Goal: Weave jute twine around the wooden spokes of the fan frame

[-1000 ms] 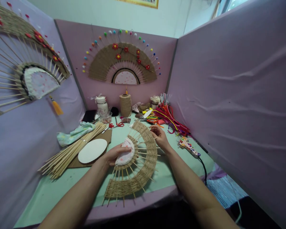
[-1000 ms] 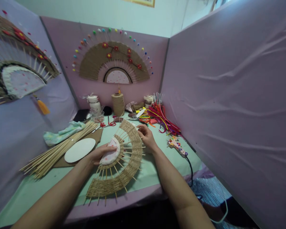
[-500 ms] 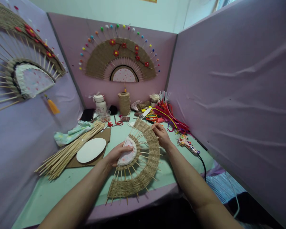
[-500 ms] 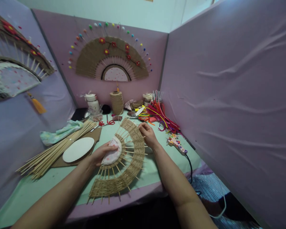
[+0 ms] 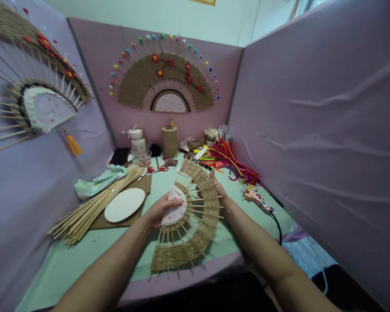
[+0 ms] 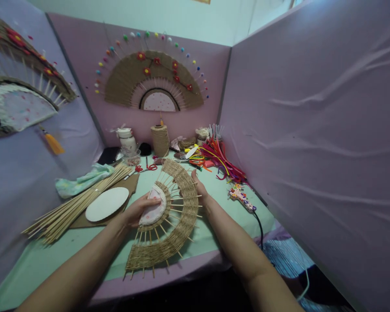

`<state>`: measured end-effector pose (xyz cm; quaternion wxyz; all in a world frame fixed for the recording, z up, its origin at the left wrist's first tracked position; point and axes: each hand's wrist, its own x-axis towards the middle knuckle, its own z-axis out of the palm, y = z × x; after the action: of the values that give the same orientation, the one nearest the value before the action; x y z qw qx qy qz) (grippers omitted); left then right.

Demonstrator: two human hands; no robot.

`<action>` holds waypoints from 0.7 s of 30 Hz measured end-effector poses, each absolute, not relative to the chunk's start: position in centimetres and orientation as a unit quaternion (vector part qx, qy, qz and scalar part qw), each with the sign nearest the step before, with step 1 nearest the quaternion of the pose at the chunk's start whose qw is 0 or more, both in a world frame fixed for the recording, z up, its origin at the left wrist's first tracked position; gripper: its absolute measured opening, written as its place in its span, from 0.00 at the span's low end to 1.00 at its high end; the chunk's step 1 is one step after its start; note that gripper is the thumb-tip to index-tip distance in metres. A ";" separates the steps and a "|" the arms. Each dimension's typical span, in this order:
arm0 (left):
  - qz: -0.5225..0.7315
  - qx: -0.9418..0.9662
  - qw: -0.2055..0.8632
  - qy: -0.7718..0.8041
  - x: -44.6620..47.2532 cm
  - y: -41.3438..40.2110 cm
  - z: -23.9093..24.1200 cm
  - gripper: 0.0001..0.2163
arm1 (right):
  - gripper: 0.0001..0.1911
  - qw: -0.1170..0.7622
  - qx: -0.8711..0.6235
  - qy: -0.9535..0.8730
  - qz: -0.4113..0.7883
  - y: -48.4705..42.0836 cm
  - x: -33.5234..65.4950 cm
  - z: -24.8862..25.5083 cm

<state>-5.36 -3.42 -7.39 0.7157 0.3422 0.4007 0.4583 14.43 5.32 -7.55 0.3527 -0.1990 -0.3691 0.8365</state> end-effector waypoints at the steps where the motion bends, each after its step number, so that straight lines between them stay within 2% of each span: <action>1: 0.459 0.341 0.717 0.398 -5.3 -3.4 -7.4 0.19 | 0.33 0.331 -0.184 -0.353 0.856 5.1 14.3 -7.5; 5: 0.467 0.335 0.717 0.395 -5.1 -3.5 -7.3 0.20 | 0.35 0.315 -0.155 -0.313 0.882 4.5 14.0 -7.4; 11: 0.467 0.336 0.714 0.399 -5.1 -3.4 -7.1 0.20 | 0.35 0.310 -0.197 -0.284 0.886 4.7 13.9 -7.5; 17: 0.479 0.329 0.712 0.394 -4.6 -3.5 -7.4 0.19 | 0.31 0.318 -0.186 -0.349 0.862 4.7 13.6 -7.4; 21: 0.489 0.317 0.713 0.390 -3.9 -3.6 -7.4 0.19 | 0.33 0.332 -0.197 -0.407 0.828 4.4 13.5 -7.1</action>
<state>-3.92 -3.60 -7.35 0.7132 0.3166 0.3898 0.4891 13.49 4.43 -7.11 0.3316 -0.1972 -0.4069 0.8280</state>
